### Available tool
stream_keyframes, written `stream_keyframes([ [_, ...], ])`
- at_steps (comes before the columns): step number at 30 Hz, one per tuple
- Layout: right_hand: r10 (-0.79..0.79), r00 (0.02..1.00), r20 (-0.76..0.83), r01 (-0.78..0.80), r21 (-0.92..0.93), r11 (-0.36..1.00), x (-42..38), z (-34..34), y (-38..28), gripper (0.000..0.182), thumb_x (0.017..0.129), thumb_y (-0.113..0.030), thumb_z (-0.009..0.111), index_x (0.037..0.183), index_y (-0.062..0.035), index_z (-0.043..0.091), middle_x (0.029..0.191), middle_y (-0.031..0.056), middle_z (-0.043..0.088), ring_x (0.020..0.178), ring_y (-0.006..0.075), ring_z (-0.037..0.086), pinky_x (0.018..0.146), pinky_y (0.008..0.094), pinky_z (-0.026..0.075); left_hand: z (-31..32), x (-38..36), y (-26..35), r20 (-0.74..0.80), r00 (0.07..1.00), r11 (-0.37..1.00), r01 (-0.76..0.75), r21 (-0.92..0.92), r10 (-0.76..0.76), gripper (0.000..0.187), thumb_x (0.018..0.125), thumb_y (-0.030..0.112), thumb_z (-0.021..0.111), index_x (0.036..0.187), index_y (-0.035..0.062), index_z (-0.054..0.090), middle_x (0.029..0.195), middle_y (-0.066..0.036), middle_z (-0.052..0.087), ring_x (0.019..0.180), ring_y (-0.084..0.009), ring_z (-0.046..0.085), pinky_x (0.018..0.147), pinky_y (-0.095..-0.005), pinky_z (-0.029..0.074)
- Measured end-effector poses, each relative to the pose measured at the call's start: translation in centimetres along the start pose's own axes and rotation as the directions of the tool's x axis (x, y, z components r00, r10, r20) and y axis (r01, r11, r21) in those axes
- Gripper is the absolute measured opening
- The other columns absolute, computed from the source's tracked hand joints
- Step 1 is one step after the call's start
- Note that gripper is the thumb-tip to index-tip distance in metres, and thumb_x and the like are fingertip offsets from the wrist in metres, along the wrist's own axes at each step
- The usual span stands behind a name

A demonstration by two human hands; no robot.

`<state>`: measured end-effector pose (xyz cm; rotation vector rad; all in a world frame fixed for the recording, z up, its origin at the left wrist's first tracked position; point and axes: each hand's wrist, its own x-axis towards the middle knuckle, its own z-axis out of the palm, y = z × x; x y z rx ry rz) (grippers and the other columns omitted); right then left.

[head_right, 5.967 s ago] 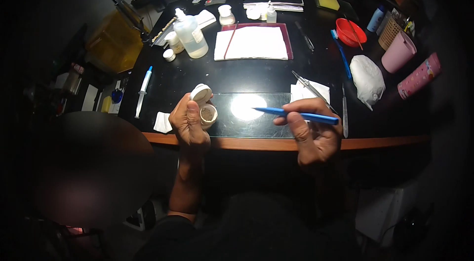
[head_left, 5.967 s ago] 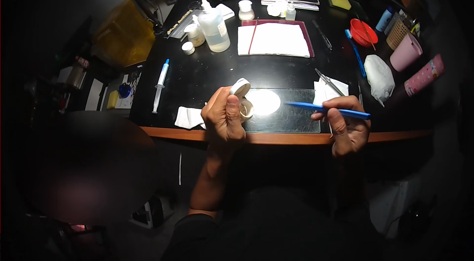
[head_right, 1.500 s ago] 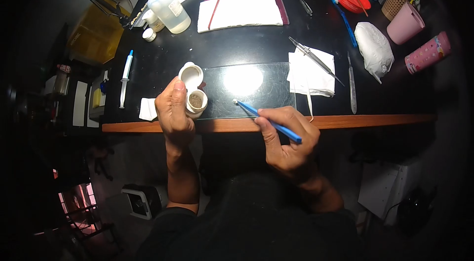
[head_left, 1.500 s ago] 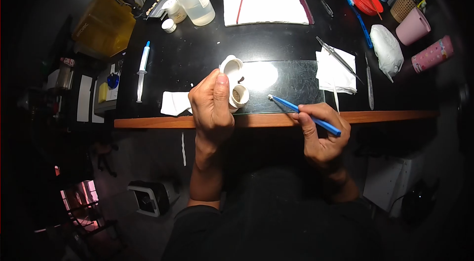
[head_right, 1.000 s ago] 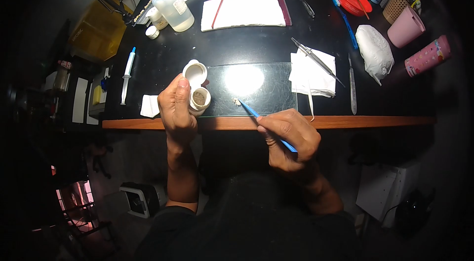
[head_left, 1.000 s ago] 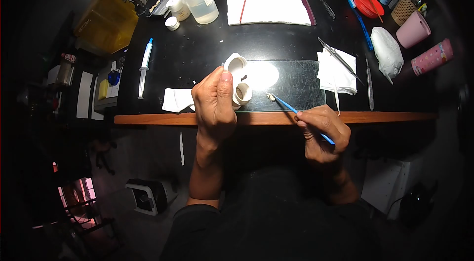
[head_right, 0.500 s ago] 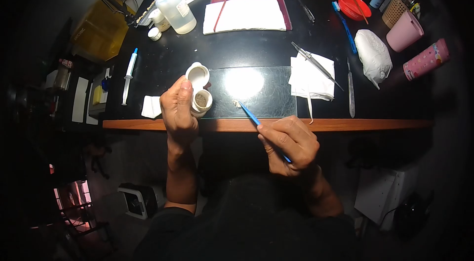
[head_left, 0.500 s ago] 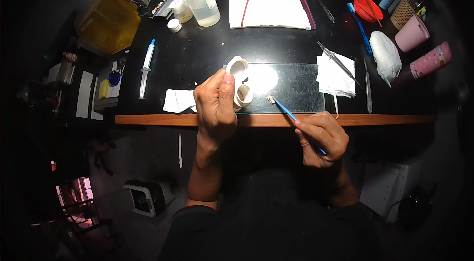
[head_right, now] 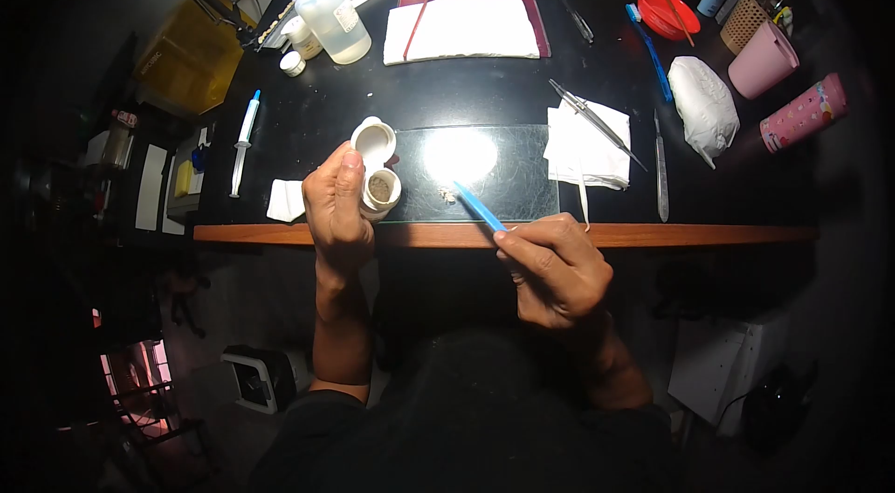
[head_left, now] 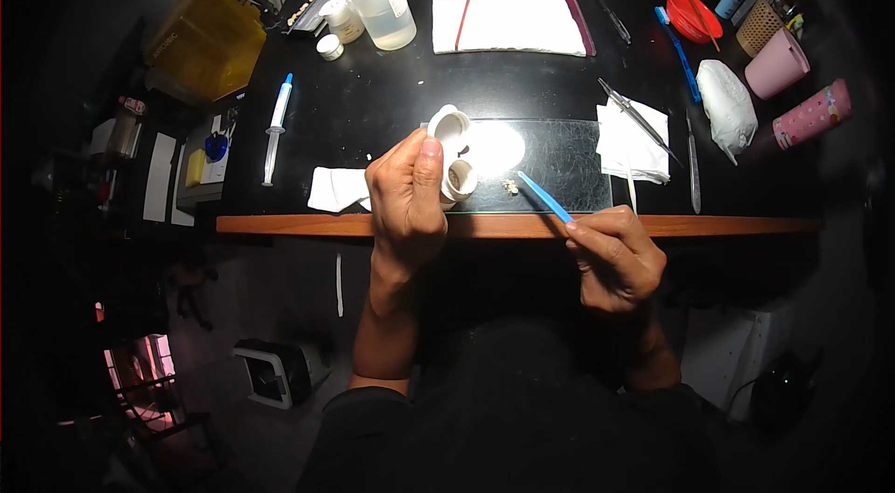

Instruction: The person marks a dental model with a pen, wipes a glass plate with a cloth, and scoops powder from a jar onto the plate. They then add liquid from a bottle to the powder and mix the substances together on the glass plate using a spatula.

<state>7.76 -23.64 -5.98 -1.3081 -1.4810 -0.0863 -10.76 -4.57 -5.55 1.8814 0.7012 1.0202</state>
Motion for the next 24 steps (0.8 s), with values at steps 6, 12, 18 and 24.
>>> stream_keyframes([
  [6, 0.074, 0.997, -0.016, -0.073, 0.035, 0.997, 0.32, 0.18, -0.31, 0.022, 0.083, 0.009, 0.084, 0.103, 0.0016, 0.08, 0.092, 0.012, 0.076, 0.078, 0.0225, 0.072, 0.067, 0.0317, 0.056, -0.23, 0.03, -0.53, 0.022, 0.999, 1.0, -0.03, 0.005, 0.03, 0.052, 0.115, 0.031, 0.041, 0.111, -0.0094, 0.073, 0.087, -0.01, 0.074, 0.076, -0.0119, 0.067, 0.067, -0.0261, 0.051],
  [12, 0.001, 0.999, 0.04, 0.0, -0.022, 1.0, 0.66, 0.05, -0.17, 0.02, 0.078, 0.01, 0.082, 0.096, 0.0016, 0.08, 0.087, 0.01, 0.072, 0.074, 0.0215, 0.069, 0.063, 0.0319, 0.053, -0.16, 0.01, -0.23, 0.023, 1.0, 1.0, -0.017, 0.007, 0.017, 0.052, 0.115, 0.031, 0.04, 0.11, -0.0093, 0.073, 0.087, -0.011, 0.074, 0.077, -0.0126, 0.068, 0.068, -0.0265, 0.051],
  [18, -0.01, 1.0, 0.021, 0.011, -0.029, 1.0, 0.46, 0.0, 0.08, 0.021, 0.076, 0.011, 0.08, 0.095, 0.0016, 0.079, 0.086, 0.0095, 0.072, 0.073, 0.0209, 0.067, 0.063, 0.0317, 0.052, -0.09, -0.04, -0.29, 0.012, 1.0, 1.0, -0.026, 0.002, 0.026, 0.052, 0.115, 0.03, 0.04, 0.111, -0.0097, 0.073, 0.089, -0.011, 0.074, 0.077, -0.0118, 0.067, 0.068, -0.0262, 0.051],
  [24, 0.01, 0.999, 0.037, -0.009, -0.035, 0.999, 0.38, -0.22, -0.17, 0.023, 0.075, 0.011, 0.079, 0.095, 0.0016, 0.08, 0.087, 0.0093, 0.072, 0.073, 0.0206, 0.068, 0.065, 0.032, 0.053, -0.02, 0.0, -0.01, 0.017, 1.0, 1.0, -0.017, -0.012, 0.017, 0.052, 0.115, 0.03, 0.04, 0.113, -0.0099, 0.074, 0.089, -0.01, 0.074, 0.077, -0.0112, 0.066, 0.068, -0.0265, 0.051],
])
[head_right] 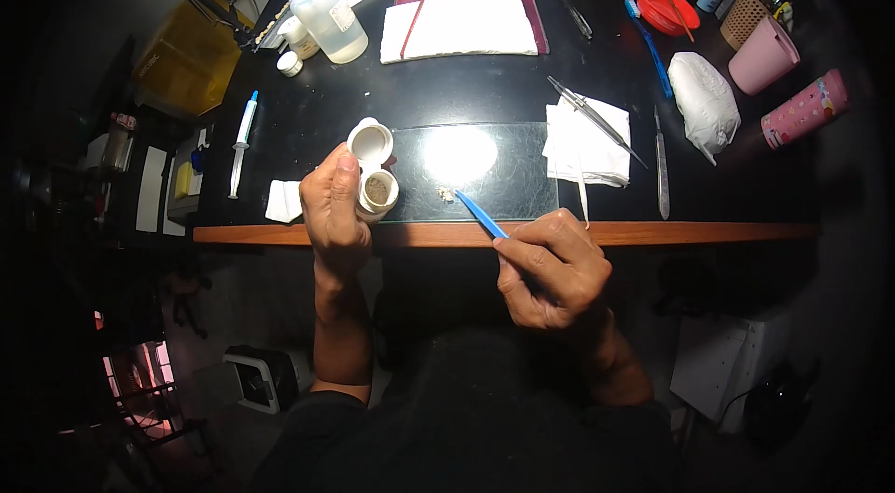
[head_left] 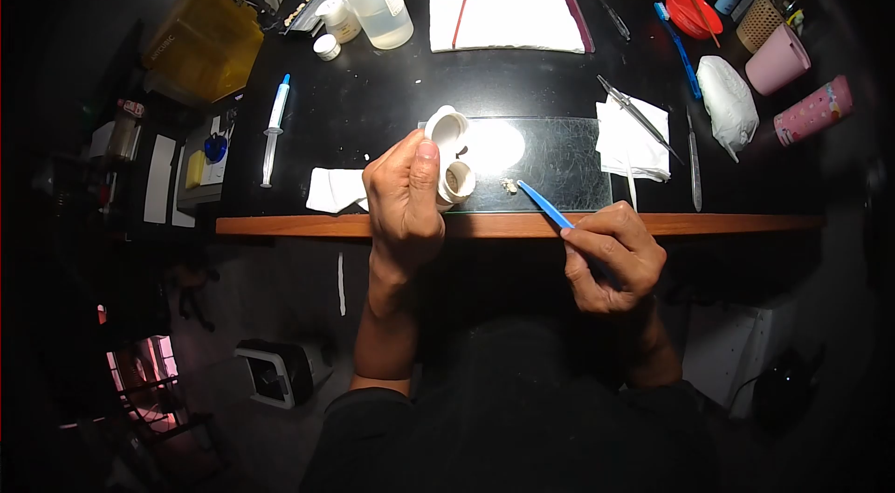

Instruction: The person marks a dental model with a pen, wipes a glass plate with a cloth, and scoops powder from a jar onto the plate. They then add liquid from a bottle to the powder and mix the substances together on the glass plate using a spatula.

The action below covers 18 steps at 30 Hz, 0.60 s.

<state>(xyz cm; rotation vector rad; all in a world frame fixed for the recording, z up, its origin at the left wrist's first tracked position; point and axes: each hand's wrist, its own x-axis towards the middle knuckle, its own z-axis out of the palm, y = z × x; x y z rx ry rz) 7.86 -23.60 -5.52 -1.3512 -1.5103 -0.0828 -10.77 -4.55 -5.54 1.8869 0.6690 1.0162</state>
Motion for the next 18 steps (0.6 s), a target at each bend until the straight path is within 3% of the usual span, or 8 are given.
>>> stream_keyframes([
  [9, 0.022, 0.999, -0.049, -0.022, 0.0, 1.0, -0.42, 0.47, 0.08, 0.033, 0.077, 0.013, 0.079, 0.108, 0.0016, 0.081, 0.092, 0.0106, 0.075, 0.077, 0.021, 0.071, 0.067, 0.0313, 0.055, 0.0, 0.03, 0.21, -0.006, 1.0, 1.0, -0.006, 0.016, 0.006, 0.052, 0.114, 0.03, 0.041, 0.111, -0.0098, 0.074, 0.086, -0.01, 0.074, 0.076, -0.0114, 0.066, 0.067, -0.0266, 0.049],
  [18, 0.008, 1.0, -0.003, -0.008, 0.016, 1.0, -0.88, 0.16, 0.66, 0.041, 0.07, 0.01, 0.076, 0.109, -0.0001, 0.082, 0.096, 0.0106, 0.075, 0.081, 0.0217, 0.071, 0.072, 0.0333, 0.056, -0.09, -0.02, 0.26, 0.002, 1.0, 1.0, -0.007, 0.024, 0.006, 0.051, 0.114, 0.029, 0.041, 0.109, -0.0098, 0.074, 0.085, -0.01, 0.073, 0.076, -0.0108, 0.065, 0.067, -0.0264, 0.049],
])
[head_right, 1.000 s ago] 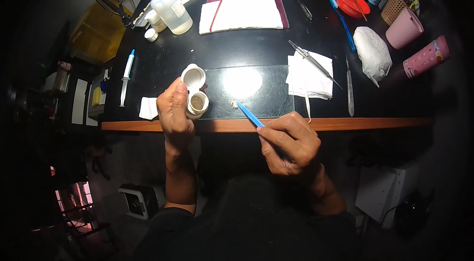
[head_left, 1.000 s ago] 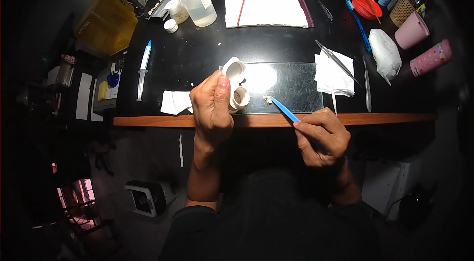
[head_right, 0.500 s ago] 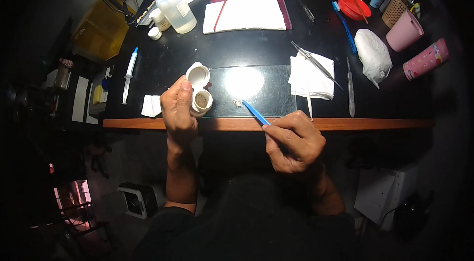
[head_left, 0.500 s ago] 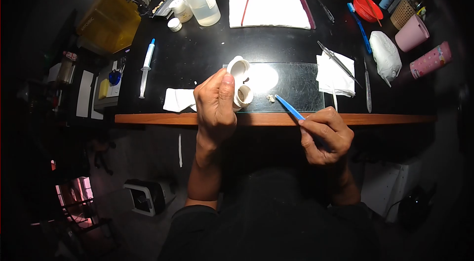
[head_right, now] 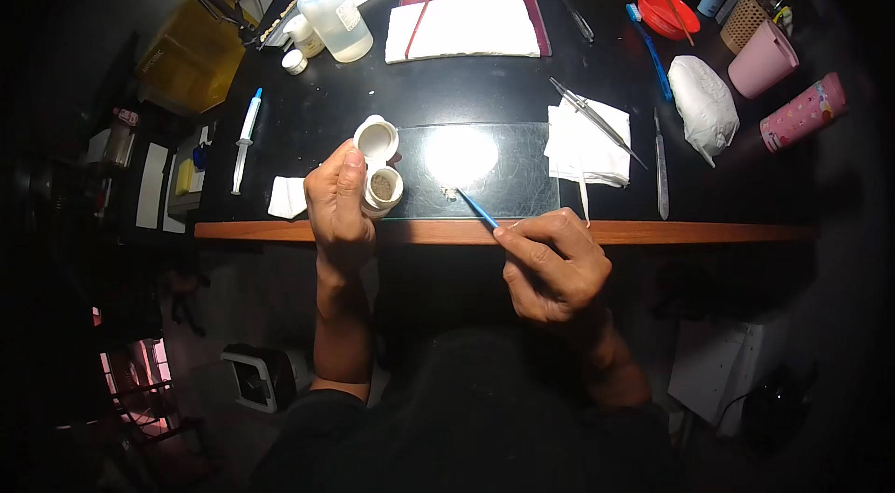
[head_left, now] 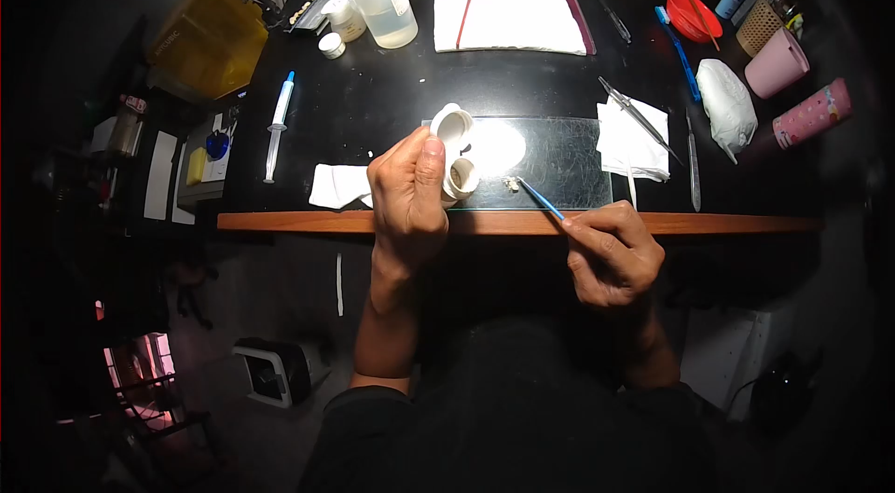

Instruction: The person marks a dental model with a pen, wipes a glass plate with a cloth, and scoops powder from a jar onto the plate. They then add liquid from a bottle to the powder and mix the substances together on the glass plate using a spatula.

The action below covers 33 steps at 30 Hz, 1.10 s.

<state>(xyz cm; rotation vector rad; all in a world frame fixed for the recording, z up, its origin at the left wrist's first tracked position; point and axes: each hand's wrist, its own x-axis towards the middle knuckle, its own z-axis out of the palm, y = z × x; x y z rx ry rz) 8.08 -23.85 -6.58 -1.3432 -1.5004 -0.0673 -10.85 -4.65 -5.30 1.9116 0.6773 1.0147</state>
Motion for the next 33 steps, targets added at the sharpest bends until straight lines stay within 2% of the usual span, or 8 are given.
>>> stream_keyframes([
  [1, -0.003, 1.0, -0.001, 0.003, -0.001, 1.0, 0.0, 0.0, 0.0, 0.04, 0.071, 0.01, 0.077, 0.11, -0.0001, 0.082, 0.096, 0.0108, 0.075, 0.081, 0.0216, 0.071, 0.072, 0.033, 0.056, 0.0, 0.0, 0.0, 0.001, 1.0, 1.0, 0.002, -0.001, -0.002, 0.051, 0.114, 0.029, 0.041, 0.109, -0.0098, 0.074, 0.085, -0.009, 0.073, 0.076, -0.0107, 0.065, 0.067, -0.0265, 0.049],
  [4, 0.005, 1.0, -0.013, -0.005, -0.003, 1.0, -0.1, 0.0, 0.0, 0.037, 0.075, 0.011, 0.077, 0.11, 0.0, 0.082, 0.096, 0.0115, 0.075, 0.081, 0.0214, 0.071, 0.071, 0.032, 0.056, 0.8, 0.3, 0.1, -0.081, 0.994, 0.993, -0.075, -0.088, 0.067, 0.036, 0.11, 0.019, 0.048, 0.084, -0.0047, 0.057, 0.067, -0.012, 0.047, 0.06, -0.0201, 0.043, 0.058, -0.0402, 0.035],
  [7, 0.057, 0.997, -0.049, -0.056, 0.01, 0.998, 0.3, 0.2, -0.6, 0.031, 0.08, 0.013, 0.077, 0.108, 0.0012, 0.081, 0.095, 0.0127, 0.074, 0.08, 0.0208, 0.072, 0.07, 0.0305, 0.057, -0.1, -0.1, -0.3, 0.007, 1.0, 1.0, 0.002, -0.022, -0.002, 0.051, 0.114, 0.03, 0.041, 0.11, -0.0104, 0.073, 0.087, -0.01, 0.073, 0.078, -0.0115, 0.065, 0.069, -0.0265, 0.049],
  [9, 0.1, 0.993, -0.065, -0.098, 0.046, 0.994, 0.7, 0.2, -1.2, 0.026, 0.084, 0.015, 0.077, 0.107, 0.0028, 0.079, 0.094, 0.0142, 0.074, 0.079, 0.0198, 0.071, 0.071, 0.0291, 0.057, -0.2, -0.2, -1.1, 0.005, 0.999, 0.998, -0.042, -0.052, 0.042, 0.052, 0.115, 0.031, 0.041, 0.111, -0.0102, 0.073, 0.089, -0.011, 0.073, 0.079, -0.0125, 0.066, 0.07, -0.0268, 0.051],
  [12, 0.076, 0.996, -0.035, -0.075, 0.039, 0.996, 0.8, 0.1, -0.9, 0.025, 0.085, 0.015, 0.076, 0.107, 0.003, 0.078, 0.093, 0.0143, 0.074, 0.079, 0.0198, 0.072, 0.071, 0.0293, 0.058, -0.4, -0.3, -1.5, 0.016, 0.999, 0.997, -0.046, -0.066, 0.047, 0.053, 0.115, 0.032, 0.04, 0.112, -0.0101, 0.072, 0.091, -0.012, 0.074, 0.08, -0.0136, 0.067, 0.072, -0.0273, 0.052],
  [15, 0.102, 0.993, -0.054, -0.1, 0.045, 0.994, 0.7, 0.1, -0.9, 0.025, 0.083, 0.011, 0.079, 0.106, 0.0018, 0.08, 0.091, 0.0121, 0.075, 0.077, 0.0207, 0.073, 0.068, 0.0297, 0.057, -0.3, -0.3, -1.5, 0.015, 0.998, 0.997, -0.055, -0.048, 0.056, 0.053, 0.115, 0.032, 0.04, 0.111, -0.0101, 0.072, 0.092, -0.013, 0.074, 0.081, -0.0138, 0.067, 0.073, -0.0272, 0.052],
  [27, 0.058, 0.998, 0.012, -0.059, 0.039, 0.998, 0.5, -0.3, -0.4, 0.033, 0.073, 0.012, 0.075, 0.103, 0.0002, 0.081, 0.092, 0.01, 0.073, 0.08, 0.0201, 0.072, 0.069, 0.0302, 0.058, -0.2, -0.2, -0.8, 0.022, 0.999, 0.998, -0.037, -0.041, 0.038, 0.054, 0.115, 0.032, 0.039, 0.111, -0.0099, 0.073, 0.088, -0.011, 0.073, 0.079, -0.0124, 0.067, 0.071, -0.0261, 0.051],
  [33, 0.111, 0.992, -0.058, -0.109, 0.044, 0.993, 0.4, 0.2, -0.8, 0.026, 0.08, 0.012, 0.077, 0.103, 0.0011, 0.08, 0.091, 0.0109, 0.073, 0.077, 0.0197, 0.072, 0.068, 0.0293, 0.057, -0.2, -0.2, -0.4, 0.024, 1.0, 0.999, -0.016, -0.034, 0.016, 0.055, 0.115, 0.033, 0.038, 0.109, -0.0093, 0.073, 0.085, -0.01, 0.072, 0.076, -0.0125, 0.066, 0.07, -0.0261, 0.051],
])
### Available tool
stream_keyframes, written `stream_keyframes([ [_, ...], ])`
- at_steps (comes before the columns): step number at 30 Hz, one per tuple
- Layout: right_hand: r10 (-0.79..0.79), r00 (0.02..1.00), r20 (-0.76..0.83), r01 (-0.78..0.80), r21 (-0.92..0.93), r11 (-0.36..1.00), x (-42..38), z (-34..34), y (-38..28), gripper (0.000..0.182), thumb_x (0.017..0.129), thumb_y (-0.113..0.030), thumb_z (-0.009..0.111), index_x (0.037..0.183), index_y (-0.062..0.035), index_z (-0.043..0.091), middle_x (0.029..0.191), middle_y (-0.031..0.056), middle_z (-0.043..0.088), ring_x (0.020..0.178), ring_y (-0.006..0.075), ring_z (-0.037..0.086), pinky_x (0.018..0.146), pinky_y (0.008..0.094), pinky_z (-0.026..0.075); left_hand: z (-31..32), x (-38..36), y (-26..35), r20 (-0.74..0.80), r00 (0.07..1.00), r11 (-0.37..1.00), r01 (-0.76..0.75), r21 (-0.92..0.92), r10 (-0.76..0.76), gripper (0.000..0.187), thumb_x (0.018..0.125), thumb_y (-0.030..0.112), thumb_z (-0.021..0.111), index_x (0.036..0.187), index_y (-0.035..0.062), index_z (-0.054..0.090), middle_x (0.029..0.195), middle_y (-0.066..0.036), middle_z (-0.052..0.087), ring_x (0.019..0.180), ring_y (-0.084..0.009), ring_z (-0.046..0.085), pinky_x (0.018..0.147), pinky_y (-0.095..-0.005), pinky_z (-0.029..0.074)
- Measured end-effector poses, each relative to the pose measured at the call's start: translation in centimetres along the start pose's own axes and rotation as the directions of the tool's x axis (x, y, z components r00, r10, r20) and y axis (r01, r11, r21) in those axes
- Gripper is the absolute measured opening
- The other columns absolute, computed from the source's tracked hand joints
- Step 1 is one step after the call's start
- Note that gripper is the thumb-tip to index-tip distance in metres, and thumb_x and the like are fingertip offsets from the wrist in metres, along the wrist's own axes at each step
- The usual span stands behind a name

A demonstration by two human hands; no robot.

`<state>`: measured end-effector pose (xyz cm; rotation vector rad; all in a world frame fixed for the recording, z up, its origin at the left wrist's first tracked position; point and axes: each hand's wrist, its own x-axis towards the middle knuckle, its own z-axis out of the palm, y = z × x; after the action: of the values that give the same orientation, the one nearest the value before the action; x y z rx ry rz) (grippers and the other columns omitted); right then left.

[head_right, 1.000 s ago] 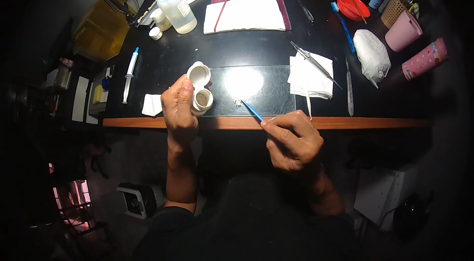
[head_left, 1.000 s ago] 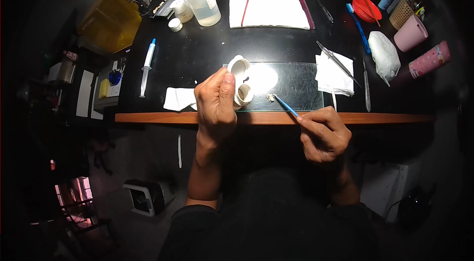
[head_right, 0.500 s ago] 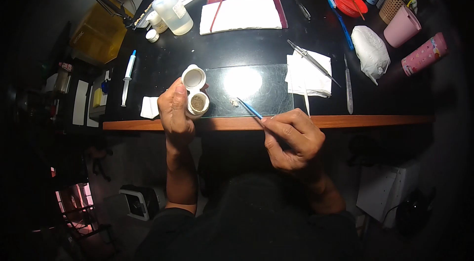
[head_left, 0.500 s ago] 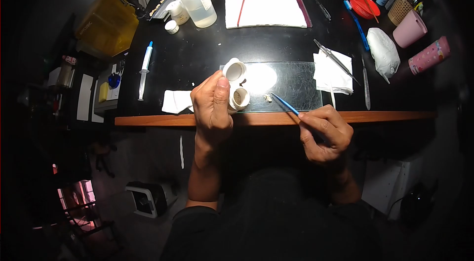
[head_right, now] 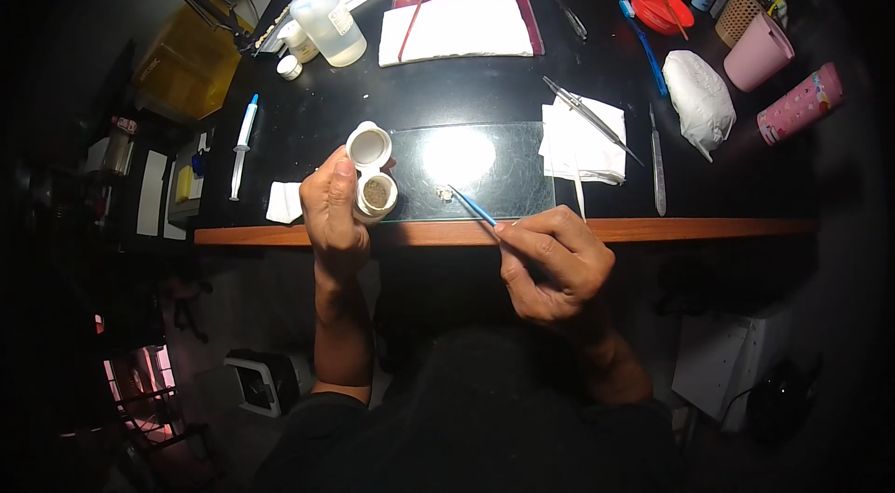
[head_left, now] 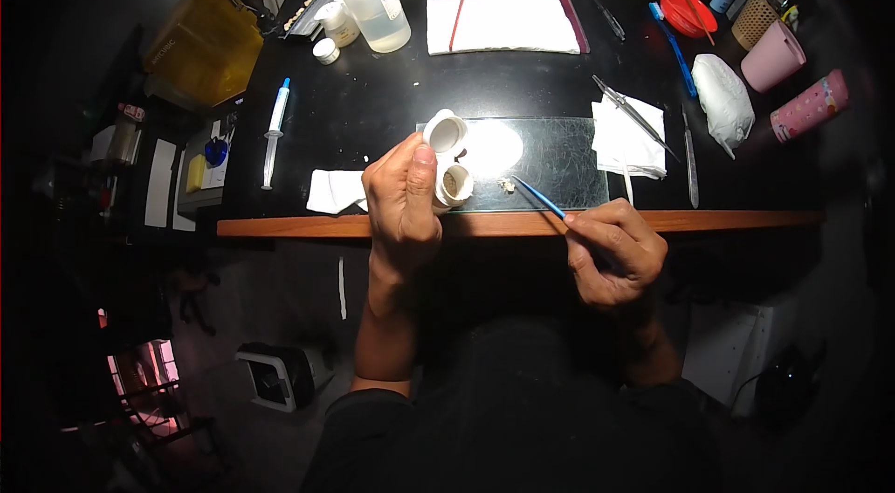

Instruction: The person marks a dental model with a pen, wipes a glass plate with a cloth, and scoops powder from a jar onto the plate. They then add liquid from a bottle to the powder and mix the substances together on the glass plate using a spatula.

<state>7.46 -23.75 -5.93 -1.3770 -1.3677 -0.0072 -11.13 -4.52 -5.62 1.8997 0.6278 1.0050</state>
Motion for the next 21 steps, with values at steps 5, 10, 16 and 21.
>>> stream_keyframes([
  [5, -0.001, 1.0, -0.009, 0.001, 0.016, 1.0, 0.4, -0.1, -0.2, 0.021, 0.086, 0.009, 0.078, 0.106, 0.0029, 0.079, 0.088, 0.0125, 0.075, 0.075, 0.0179, 0.073, 0.066, 0.0273, 0.056, 0.0, 0.0, -0.3, 0.0, 1.0, 1.0, -0.025, -0.003, 0.025, 0.055, 0.115, 0.033, 0.038, 0.109, -0.0098, 0.072, 0.088, -0.012, 0.073, 0.078, -0.0142, 0.067, 0.07, -0.0275, 0.052],
  [10, 0.152, 0.988, 0.0, -0.15, 0.17, 0.974, 0.8, -0.7, -0.9, 0.018, 0.091, 0.005, 0.079, 0.109, 0.0035, 0.077, 0.084, 0.0129, 0.076, 0.072, 0.0152, 0.072, 0.066, 0.026, 0.054, -0.2, -0.4, -0.8, -0.014, 0.996, 0.99, -0.093, -0.109, 0.092, 0.059, 0.116, 0.036, 0.037, 0.112, -0.0121, 0.071, 0.094, -0.017, 0.074, 0.082, -0.0197, 0.071, 0.074, -0.0314, 0.056],
  [16, 0.326, 0.945, -0.018, -0.281, 0.465, 0.84, 1.8, -0.6, -1.9, 0.017, 0.097, 0.001, 0.077, 0.113, 0.0025, 0.077, 0.09, 0.0139, 0.079, 0.08, 0.0152, 0.078, 0.074, 0.0232, 0.06, 0.2, -0.5, -0.1, -0.035, 0.998, 0.96, -0.065, -0.274, 0.057, 0.06, 0.116, 0.037, 0.036, 0.122, -0.0136, 0.068, 0.1, -0.02, 0.075, 0.084, -0.0234, 0.074, 0.077, -0.0348, 0.06],
  [21, 0.254, 0.967, 0.026, -0.24, 0.427, 0.872, 2.9, -0.9, -2.3, 0.012, 0.099, -0.002, 0.076, 0.11, 0.0034, 0.076, 0.087, 0.0141, 0.081, 0.077, 0.0155, 0.08, 0.07, 0.0235, 0.063, -0.1, -0.4, -0.8, -0.026, 0.999, 0.988, -0.048, -0.149, 0.044, 0.057, 0.115, 0.035, 0.04, 0.121, -0.0134, 0.068, 0.1, -0.02, 0.075, 0.084, -0.0236, 0.074, 0.078, -0.0354, 0.061],
])
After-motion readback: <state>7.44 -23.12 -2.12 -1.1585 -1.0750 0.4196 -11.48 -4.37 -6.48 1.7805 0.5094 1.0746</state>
